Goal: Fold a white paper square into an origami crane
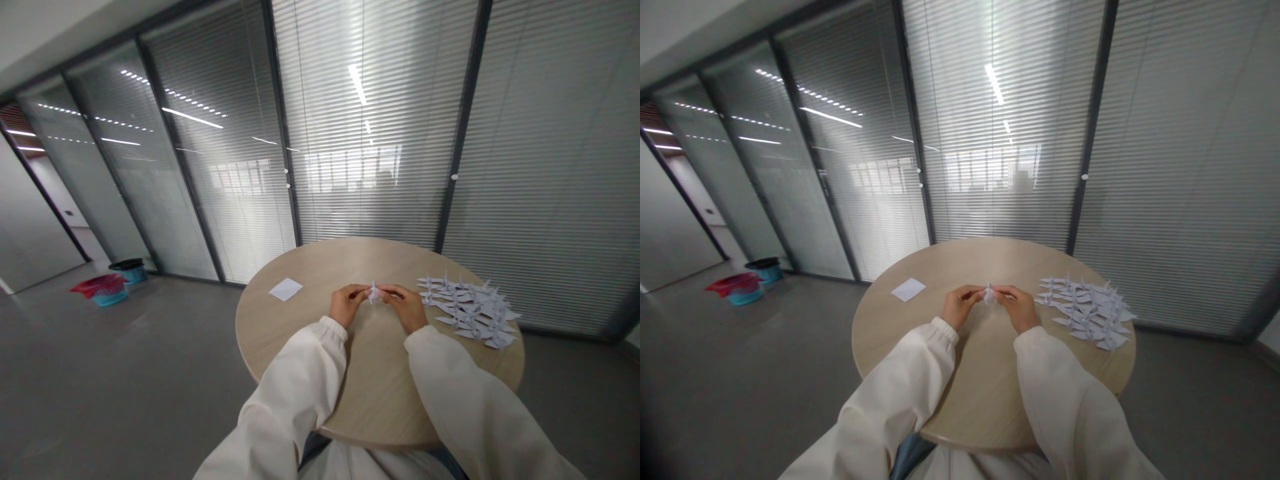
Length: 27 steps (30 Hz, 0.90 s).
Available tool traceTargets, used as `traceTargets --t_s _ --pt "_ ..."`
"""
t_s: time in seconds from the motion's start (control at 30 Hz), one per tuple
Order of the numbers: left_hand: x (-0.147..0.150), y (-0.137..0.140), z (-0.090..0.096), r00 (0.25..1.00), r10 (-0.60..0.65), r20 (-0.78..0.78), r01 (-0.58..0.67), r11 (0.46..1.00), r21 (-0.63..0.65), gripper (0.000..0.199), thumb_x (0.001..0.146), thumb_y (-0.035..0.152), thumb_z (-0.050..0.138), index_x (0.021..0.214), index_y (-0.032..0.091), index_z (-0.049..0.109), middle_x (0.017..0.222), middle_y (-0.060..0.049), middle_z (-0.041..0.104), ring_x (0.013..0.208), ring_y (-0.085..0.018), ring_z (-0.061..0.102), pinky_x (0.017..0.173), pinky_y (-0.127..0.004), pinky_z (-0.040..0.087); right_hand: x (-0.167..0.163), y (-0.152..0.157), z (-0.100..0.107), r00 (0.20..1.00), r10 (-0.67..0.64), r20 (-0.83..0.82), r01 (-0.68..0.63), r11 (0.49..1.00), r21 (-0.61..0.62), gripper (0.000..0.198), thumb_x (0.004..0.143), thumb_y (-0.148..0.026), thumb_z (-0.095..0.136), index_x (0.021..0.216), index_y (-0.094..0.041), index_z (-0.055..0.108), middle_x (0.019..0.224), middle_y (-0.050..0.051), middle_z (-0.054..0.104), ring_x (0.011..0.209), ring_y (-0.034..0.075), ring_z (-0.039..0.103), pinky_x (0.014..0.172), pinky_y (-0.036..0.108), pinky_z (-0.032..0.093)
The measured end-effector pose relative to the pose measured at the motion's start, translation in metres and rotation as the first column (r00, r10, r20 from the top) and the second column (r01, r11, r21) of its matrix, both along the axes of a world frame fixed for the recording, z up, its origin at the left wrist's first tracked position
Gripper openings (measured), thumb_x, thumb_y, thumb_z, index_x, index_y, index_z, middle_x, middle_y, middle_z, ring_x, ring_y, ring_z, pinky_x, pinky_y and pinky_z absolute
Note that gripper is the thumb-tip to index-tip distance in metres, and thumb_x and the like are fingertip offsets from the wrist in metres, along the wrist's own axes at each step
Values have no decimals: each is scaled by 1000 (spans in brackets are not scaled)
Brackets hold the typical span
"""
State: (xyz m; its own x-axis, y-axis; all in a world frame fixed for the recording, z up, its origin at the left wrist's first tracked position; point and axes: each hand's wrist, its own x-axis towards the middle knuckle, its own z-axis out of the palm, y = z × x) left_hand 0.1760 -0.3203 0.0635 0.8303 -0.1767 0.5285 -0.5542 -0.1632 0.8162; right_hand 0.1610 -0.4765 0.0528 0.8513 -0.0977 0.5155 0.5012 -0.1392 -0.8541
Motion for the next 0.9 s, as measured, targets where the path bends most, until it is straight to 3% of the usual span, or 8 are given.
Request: traceTargets --t_s 0.2,0.3,0.7,0.9 --pt "-1 0 1 991 90 104 -95 995 43 25 69 40 58 75 17 67 79 -6 60 75 -15 55 60 -22 43 1 1 -1 999 -36 40 38 998 -55 31 66 -46 59 78 -18 65 76 4 64 62 15 56 61 30 47" --pt "1 -1 -1 996 50 68 -53 997 51 27 71 40 55 76 15 64 78 -5 60 74 -13 54 62 -22 43 2 1 -3 997 -37 65 42 997 -68 32 66 -47 58 77 -18 64 79 5 63 63 15 56 61 29 47" --pt "2 -2 -6 998 -63 -15 64 996 58 26 74 39 50 80 14 58 67 -1 55 59 -9 51 53 -19 44 1 7 -5 982 181 -57 -181 983 -9 32 67 -48 58 79 -19 55 75 5 62 66 16 58 57 27 49" --pt "3 -4 -11 976 -188 -110 190 982 4 31 72 39 53 90 14 56 72 -2 57 62 -10 53 56 -21 46 1 6 -4 989 110 -100 -107 994 36 34 63 -50 60 74 -19 54 66 2 62 60 16 58 55 28 48"
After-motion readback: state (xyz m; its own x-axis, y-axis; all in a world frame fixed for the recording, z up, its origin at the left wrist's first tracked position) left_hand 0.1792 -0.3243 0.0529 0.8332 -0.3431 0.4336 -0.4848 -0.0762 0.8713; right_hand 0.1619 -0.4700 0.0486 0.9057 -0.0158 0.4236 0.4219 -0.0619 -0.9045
